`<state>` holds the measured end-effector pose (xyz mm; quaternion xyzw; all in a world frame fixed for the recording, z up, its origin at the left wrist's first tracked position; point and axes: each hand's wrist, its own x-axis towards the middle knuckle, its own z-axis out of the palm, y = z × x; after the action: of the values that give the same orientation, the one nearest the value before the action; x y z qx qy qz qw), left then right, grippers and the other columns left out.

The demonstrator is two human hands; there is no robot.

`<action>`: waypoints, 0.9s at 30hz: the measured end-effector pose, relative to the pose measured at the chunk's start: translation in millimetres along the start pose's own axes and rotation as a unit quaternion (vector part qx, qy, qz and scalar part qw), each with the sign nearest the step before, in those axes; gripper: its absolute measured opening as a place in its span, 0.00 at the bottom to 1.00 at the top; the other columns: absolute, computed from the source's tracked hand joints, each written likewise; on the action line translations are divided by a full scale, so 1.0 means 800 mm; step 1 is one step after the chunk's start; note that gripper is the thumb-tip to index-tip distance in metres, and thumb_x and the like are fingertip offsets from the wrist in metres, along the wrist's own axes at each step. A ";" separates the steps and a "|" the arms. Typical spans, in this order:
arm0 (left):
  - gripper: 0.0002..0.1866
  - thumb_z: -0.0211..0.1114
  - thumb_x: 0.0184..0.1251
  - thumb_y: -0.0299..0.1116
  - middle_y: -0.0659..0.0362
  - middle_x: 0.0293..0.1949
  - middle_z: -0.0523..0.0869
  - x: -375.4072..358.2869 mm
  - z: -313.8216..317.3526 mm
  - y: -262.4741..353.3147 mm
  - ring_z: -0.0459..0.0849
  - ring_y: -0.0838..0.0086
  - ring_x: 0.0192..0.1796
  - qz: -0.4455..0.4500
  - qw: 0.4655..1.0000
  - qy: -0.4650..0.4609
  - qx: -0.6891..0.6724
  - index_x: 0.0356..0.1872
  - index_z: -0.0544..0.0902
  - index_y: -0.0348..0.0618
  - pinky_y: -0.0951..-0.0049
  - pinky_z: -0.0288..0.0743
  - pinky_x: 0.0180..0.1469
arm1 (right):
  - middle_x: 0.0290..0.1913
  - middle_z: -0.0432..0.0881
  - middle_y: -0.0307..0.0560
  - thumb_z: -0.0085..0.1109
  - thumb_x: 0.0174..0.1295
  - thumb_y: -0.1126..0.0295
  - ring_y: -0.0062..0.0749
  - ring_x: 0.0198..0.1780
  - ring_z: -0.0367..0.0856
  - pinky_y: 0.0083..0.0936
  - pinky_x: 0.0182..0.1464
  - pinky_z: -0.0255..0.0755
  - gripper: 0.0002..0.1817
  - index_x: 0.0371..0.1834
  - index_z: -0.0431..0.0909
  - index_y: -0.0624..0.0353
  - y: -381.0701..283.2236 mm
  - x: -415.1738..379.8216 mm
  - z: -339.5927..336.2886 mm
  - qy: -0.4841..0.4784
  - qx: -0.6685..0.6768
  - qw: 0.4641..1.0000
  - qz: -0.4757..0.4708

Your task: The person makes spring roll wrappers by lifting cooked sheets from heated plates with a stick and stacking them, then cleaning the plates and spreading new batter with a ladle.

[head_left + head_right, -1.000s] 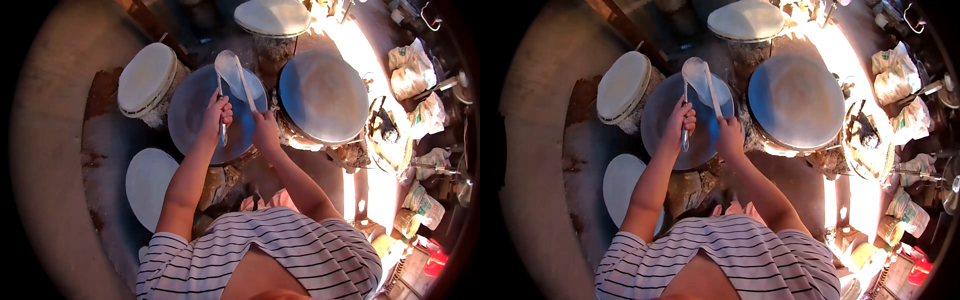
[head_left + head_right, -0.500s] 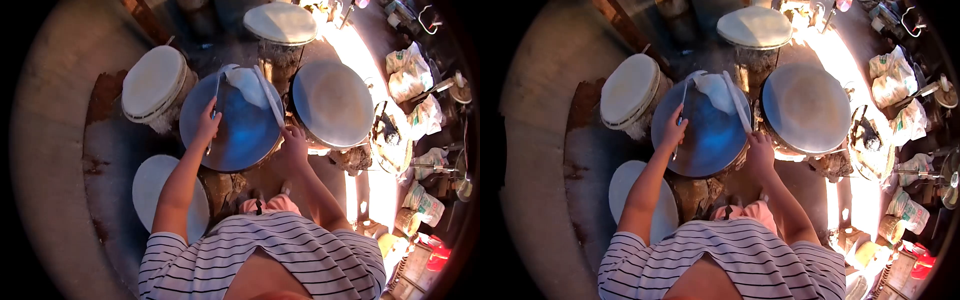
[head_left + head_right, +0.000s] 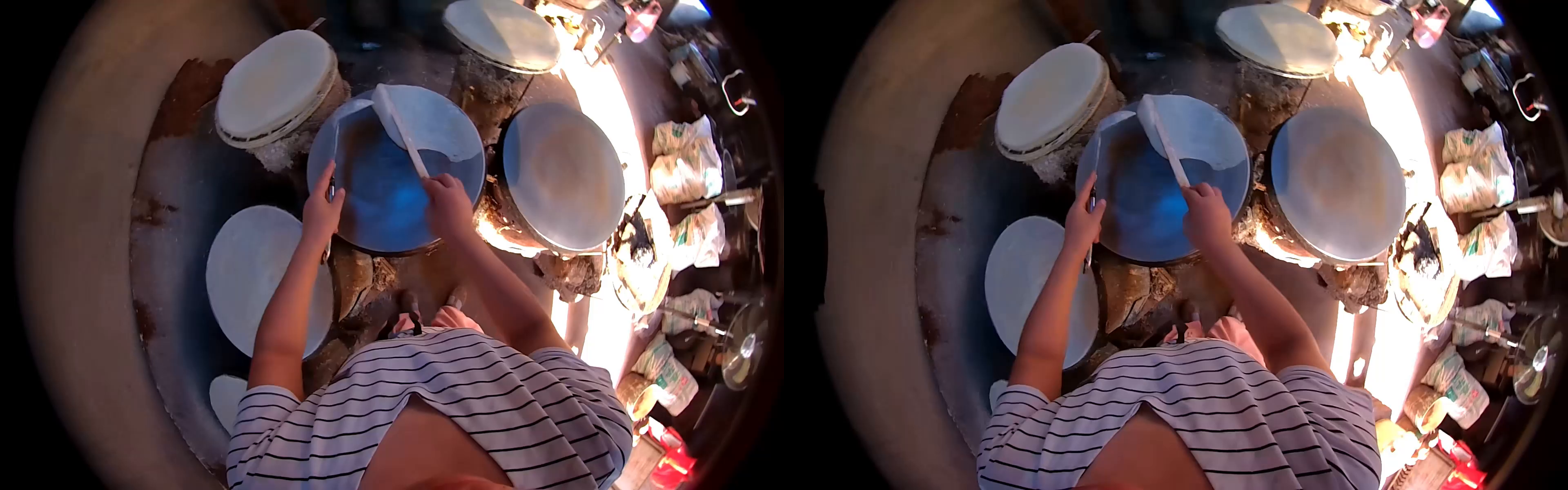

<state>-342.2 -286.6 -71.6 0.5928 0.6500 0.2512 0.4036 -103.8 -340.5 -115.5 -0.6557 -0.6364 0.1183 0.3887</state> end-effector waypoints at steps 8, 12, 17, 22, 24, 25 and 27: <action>0.30 0.58 0.67 0.29 0.60 0.26 0.79 -0.060 -0.017 -0.009 0.69 0.78 0.14 -0.008 0.997 0.050 -0.054 0.69 0.64 0.66 0.72 0.67 0.17 | 0.39 0.81 0.42 0.55 0.46 0.78 0.45 0.45 0.77 0.36 0.46 0.74 0.16 0.39 0.83 0.52 0.064 0.029 -0.022 -0.037 -0.054 0.998 -0.006; 0.30 0.58 0.67 0.29 0.61 0.25 0.78 -0.064 0.012 0.004 0.69 0.79 0.15 -0.025 0.991 0.089 -0.093 0.69 0.64 0.65 0.74 0.65 0.17 | 0.46 0.80 0.45 0.58 0.52 0.74 0.42 0.48 0.77 0.32 0.48 0.73 0.12 0.41 0.83 0.56 0.009 0.046 0.008 -0.106 -0.007 0.994 -0.021; 0.30 0.58 0.66 0.27 0.61 0.22 0.75 -0.082 0.064 0.021 0.65 0.80 0.13 -0.056 0.976 0.162 -0.136 0.69 0.65 0.60 0.75 0.63 0.17 | 0.43 0.80 0.40 0.54 0.46 0.79 0.42 0.47 0.74 0.35 0.46 0.74 0.18 0.41 0.83 0.53 0.061 0.094 -0.049 -0.122 -0.029 0.983 -0.131; 0.31 0.57 0.67 0.26 0.63 0.21 0.71 -0.109 0.101 0.051 0.63 0.83 0.13 -0.082 0.960 0.223 -0.149 0.70 0.63 0.60 0.77 0.60 0.14 | 0.42 0.78 0.42 0.55 0.47 0.78 0.44 0.46 0.74 0.36 0.46 0.74 0.17 0.42 0.83 0.54 0.099 0.144 -0.039 -0.160 -0.027 0.965 -0.206; 0.31 0.56 0.67 0.25 0.65 0.20 0.68 -0.123 0.113 0.067 0.63 0.84 0.12 -0.101 0.950 0.233 -0.181 0.71 0.62 0.59 0.78 0.59 0.14 | 0.42 0.76 0.43 0.55 0.48 0.77 0.45 0.48 0.74 0.36 0.46 0.75 0.19 0.45 0.81 0.53 0.075 0.139 -0.017 -0.216 -0.032 0.945 -0.244; 0.31 0.56 0.68 0.25 0.66 0.20 0.67 -0.128 0.117 0.074 0.63 0.84 0.12 -0.107 0.945 0.237 -0.197 0.71 0.62 0.58 0.79 0.59 0.13 | 0.43 0.76 0.43 0.55 0.48 0.77 0.45 0.48 0.74 0.36 0.46 0.75 0.19 0.45 0.81 0.53 0.065 0.137 -0.008 -0.237 -0.027 0.937 -0.257; 0.31 0.56 0.68 0.26 0.66 0.19 0.65 -0.140 0.124 0.076 0.63 0.85 0.12 -0.110 0.940 0.248 -0.206 0.71 0.61 0.57 0.79 0.59 0.13 | 0.45 0.76 0.42 0.55 0.48 0.77 0.45 0.48 0.74 0.36 0.46 0.75 0.19 0.46 0.81 0.53 0.054 0.129 0.000 -0.276 -0.017 0.921 -0.276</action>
<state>-229.0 -400.1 -51.8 0.3408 0.7247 0.4726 0.3678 -55.3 -240.5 -108.7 -0.4021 -0.8760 0.1718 0.2034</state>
